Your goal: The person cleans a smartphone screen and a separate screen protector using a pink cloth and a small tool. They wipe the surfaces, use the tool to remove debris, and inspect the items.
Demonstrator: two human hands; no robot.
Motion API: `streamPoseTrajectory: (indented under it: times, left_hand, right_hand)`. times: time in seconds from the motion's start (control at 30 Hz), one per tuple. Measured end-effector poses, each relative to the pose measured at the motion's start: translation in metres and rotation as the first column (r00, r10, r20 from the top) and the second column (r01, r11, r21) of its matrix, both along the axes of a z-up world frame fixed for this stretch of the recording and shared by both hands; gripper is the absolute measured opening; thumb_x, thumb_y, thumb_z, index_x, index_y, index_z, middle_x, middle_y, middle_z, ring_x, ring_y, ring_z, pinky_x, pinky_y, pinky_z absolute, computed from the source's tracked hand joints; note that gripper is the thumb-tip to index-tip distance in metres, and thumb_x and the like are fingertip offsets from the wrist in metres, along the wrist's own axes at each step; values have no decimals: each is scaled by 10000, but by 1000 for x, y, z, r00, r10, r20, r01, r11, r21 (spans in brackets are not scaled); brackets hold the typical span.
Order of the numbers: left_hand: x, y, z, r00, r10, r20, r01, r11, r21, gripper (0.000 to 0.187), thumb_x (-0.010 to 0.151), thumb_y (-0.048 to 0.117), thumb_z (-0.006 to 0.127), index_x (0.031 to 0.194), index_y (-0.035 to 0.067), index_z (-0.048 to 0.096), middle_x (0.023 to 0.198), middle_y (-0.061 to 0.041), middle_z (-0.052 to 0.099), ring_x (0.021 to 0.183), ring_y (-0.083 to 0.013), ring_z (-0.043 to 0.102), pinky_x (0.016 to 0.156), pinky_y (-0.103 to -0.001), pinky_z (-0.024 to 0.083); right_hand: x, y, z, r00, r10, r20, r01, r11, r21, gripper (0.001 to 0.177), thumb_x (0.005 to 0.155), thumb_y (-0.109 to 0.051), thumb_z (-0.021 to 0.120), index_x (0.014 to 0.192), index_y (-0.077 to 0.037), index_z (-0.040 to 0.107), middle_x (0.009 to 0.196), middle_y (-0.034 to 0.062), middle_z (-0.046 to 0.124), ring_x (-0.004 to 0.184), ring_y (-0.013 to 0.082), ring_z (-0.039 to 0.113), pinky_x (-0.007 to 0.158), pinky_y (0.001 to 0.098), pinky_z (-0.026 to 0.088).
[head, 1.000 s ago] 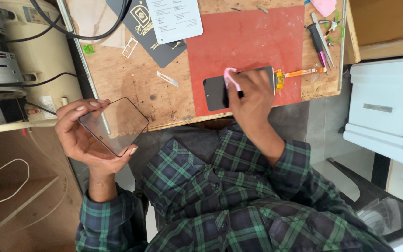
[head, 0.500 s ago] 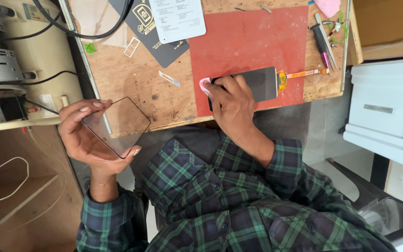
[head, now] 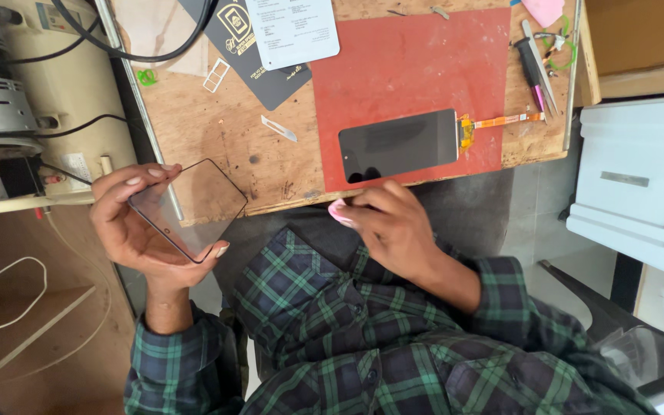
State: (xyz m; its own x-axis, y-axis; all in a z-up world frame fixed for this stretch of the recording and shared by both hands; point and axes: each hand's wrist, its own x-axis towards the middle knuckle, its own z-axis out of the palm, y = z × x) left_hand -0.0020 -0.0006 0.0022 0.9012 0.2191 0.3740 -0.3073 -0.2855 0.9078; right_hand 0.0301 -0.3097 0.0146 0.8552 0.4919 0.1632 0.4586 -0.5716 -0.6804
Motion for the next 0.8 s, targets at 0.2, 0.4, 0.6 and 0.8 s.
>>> streamPoseTrajectory:
  times: [0.2, 0.4, 0.6, 0.8]
  left_hand:
    - [-3, -1, 0, 1000, -6, -12, 6, 1000, 7, 836, 819, 384, 956, 1411, 109, 434, 1314, -94, 500, 1146, -190, 588, 1068, -378, 574]
    - [-3, 0, 0, 1000, 0, -12, 0, 1000, 21, 844, 814, 398, 956, 1413, 111, 436, 1318, -89, 496, 1144, -193, 591, 1064, -377, 576]
    - [-5, 1, 1, 1000, -1, -28, 1, 1000, 2, 854, 810, 404, 967, 1414, 111, 438, 1315, -80, 489, 1132, -188, 588, 1067, -381, 581]
    - [-3, 1, -1, 1000, -3, -14, 3, 1000, 2, 870, 803, 408, 949, 1442, 126, 431, 1290, -80, 482, 1118, -195, 591, 1048, -388, 587]
  right_hand:
    - [22, -32, 5, 967, -236, 93, 244, 966, -87, 295, 873, -16, 789, 1150, -116, 777, 954, 45, 669, 851, 251, 561, 726, 378, 460]
    - [33, -16, 0, 988, -66, 142, 86, 987, -138, 252, 914, -26, 770, 1155, -100, 773, 963, 38, 641, 870, 255, 555, 733, 381, 472]
    - [42, 7, 1, 996, -5, 90, 22, 981, -195, 184, 912, -36, 742, 1088, -84, 753, 955, 40, 613, 889, 271, 535, 765, 407, 467]
    - [41, 5, 2, 996, -45, 76, 61, 973, -223, 188, 904, -5, 726, 1080, -69, 748, 970, 54, 596, 900, 277, 532, 778, 407, 458]
